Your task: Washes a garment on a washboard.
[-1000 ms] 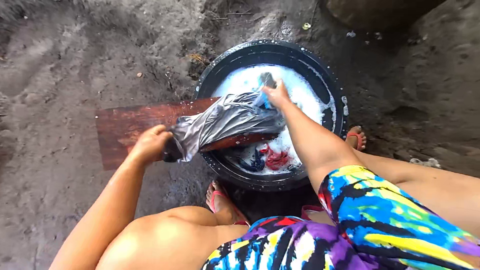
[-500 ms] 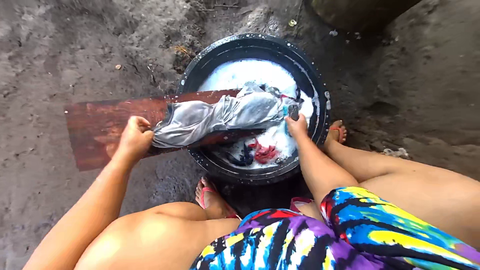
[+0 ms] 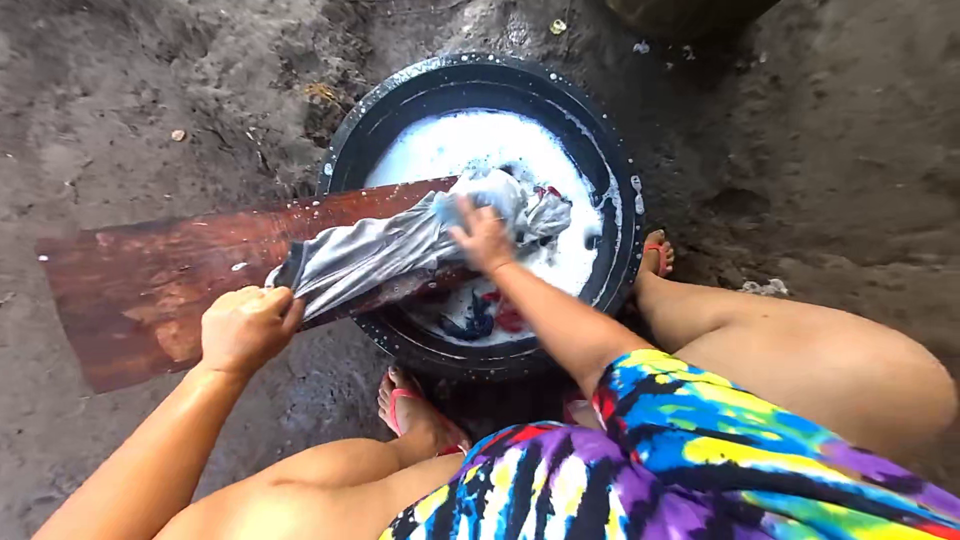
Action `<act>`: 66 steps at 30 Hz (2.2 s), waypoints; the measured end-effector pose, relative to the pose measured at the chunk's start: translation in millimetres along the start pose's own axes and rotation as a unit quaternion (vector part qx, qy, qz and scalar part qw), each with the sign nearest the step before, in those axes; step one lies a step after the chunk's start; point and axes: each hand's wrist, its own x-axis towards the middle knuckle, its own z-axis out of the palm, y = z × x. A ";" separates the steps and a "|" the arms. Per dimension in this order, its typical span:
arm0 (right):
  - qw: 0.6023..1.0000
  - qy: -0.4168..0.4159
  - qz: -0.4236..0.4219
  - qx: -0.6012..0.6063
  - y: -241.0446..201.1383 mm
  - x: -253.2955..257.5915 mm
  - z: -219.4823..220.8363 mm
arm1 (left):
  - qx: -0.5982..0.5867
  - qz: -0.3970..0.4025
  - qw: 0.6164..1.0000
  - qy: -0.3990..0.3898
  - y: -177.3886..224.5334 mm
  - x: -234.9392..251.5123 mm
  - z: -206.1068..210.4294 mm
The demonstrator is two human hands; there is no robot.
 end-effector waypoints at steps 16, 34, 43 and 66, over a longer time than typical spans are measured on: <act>0.992 -0.057 0.108 0.035 26.5 18.7 -18.5 | 0.011 -0.006 0.999 -0.029 17.8 10.2 -10.4; 0.966 -0.131 0.140 0.174 32.2 93.0 -42.9 | -0.431 -0.315 0.845 0.029 41.3 66.8 -114.6; 0.971 -0.184 0.100 0.116 29.3 85.4 -34.7 | -0.351 -0.230 0.855 -0.303 40.6 54.0 -69.3; 0.902 0.103 0.385 0.167 97.2 -38.8 -22.0 | -0.040 -0.088 0.984 -0.151 27.9 24.9 -38.0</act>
